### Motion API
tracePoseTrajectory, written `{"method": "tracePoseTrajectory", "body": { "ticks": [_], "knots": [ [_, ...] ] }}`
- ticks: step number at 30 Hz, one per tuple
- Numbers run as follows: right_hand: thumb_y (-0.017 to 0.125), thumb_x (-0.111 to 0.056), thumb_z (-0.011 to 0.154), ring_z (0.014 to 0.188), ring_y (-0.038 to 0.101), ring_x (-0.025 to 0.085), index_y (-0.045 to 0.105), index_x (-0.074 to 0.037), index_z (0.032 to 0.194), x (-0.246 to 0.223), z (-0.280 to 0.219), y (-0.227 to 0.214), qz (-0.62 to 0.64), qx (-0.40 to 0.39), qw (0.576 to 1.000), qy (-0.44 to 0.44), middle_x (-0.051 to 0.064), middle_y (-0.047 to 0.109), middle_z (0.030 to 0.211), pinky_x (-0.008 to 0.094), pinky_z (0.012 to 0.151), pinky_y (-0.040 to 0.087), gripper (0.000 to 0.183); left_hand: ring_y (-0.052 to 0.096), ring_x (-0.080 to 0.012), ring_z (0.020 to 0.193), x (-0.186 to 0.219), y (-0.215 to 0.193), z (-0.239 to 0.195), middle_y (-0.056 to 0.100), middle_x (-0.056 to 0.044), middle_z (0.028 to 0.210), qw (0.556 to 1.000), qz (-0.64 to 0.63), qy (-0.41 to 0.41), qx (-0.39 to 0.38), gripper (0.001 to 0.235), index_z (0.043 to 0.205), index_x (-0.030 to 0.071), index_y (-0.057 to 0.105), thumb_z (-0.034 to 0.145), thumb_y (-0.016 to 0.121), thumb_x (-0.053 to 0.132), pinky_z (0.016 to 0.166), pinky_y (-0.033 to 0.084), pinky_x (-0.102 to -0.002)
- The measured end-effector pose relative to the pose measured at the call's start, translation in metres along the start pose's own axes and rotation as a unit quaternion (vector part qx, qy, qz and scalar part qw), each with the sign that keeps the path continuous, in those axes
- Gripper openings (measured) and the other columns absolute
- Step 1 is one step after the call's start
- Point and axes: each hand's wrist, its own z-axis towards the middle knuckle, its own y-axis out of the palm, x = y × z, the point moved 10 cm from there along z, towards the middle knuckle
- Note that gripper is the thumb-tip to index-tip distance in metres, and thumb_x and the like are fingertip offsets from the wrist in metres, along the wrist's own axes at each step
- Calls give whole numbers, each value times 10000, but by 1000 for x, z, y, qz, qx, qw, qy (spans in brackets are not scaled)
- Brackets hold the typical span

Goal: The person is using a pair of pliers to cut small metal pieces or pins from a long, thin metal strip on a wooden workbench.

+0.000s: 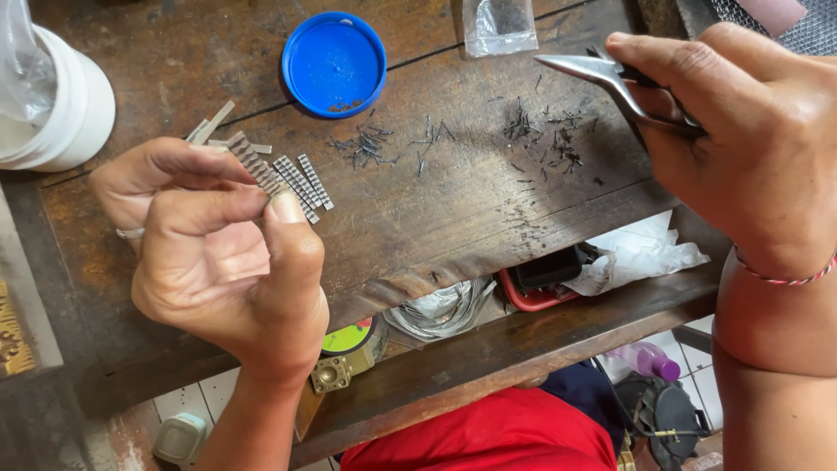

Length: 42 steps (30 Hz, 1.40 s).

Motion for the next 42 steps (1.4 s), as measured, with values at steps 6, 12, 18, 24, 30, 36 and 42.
{"method": "tracePoseTrajectory", "body": {
  "ticks": [6, 12, 18, 24, 30, 36, 42],
  "knots": [
    [819, -325, 1315, 676, 531, 135, 843, -326, 1582, -12, -5, 17, -249, 34, 966, -57, -52, 569, 916, 276, 581, 354, 268, 538, -213, 1037, -4, 1, -1, 500, -179, 1078, 998, -53, -15, 15, 103, 927, 43, 542, 917, 641, 17, 858, 503, -310],
    [613, -126, 1188, 713, 426, 128, 693, -497, 1567, -62, 6, 20, -323, 40, 937, -125, -79, 524, 914, 241, 605, 366, 537, 624, -209, 966, -14, -3, -9, 643, -140, 951, 998, -55, -19, 29, 94, 959, 0, 594, 926, 682, 1, 851, 577, -342],
    [605, -127, 1144, 769, 449, 149, 615, -484, 1579, -75, 3, 30, -357, 26, 926, -123, -67, 510, 936, 272, 655, 351, 563, 620, -225, 993, -13, -2, -6, 647, -135, 936, 997, -63, 1, 34, 94, 941, 21, 598, 890, 674, 0, 926, 588, -377],
    [581, -132, 1150, 814, 470, 181, 587, -408, 1585, -80, 4, 38, -338, 28, 935, -107, -34, 468, 926, 308, 679, 348, 516, 580, -227, 1054, -11, 1, -4, 625, -115, 929, 996, -87, 8, 32, 91, 922, 39, 588, 903, 669, 1, 966, 589, -389],
    [590, -129, 1168, 788, 470, 189, 550, -398, 1645, -78, 8, 33, -339, 56, 934, -99, -17, 487, 949, 305, 663, 343, 550, 521, -239, 1104, 4, 3, 2, 578, -129, 989, 997, -76, 23, 11, 97, 916, 51, 572, 915, 645, -12, 1002, 535, -384],
    [580, -90, 1134, 800, 472, 192, 575, -379, 1598, -87, 11, 40, -319, 49, 939, -114, -18, 479, 924, 322, 670, 357, 546, 515, -266, 1089, 14, 2, 5, 541, -148, 994, 997, -58, 46, 2, 94, 901, 33, 557, 900, 630, -26, 1000, 508, -414],
    [533, -138, 1168, 805, 460, 182, 579, -370, 1582, -93, 12, 43, -350, 50, 928, -121, -27, 462, 909, 305, 676, 342, 477, 522, -262, 1079, 14, 2, 5, 519, -150, 1004, 997, -66, 45, 2, 77, 898, 28, 567, 897, 630, -16, 974, 508, -391]
  ]
}}
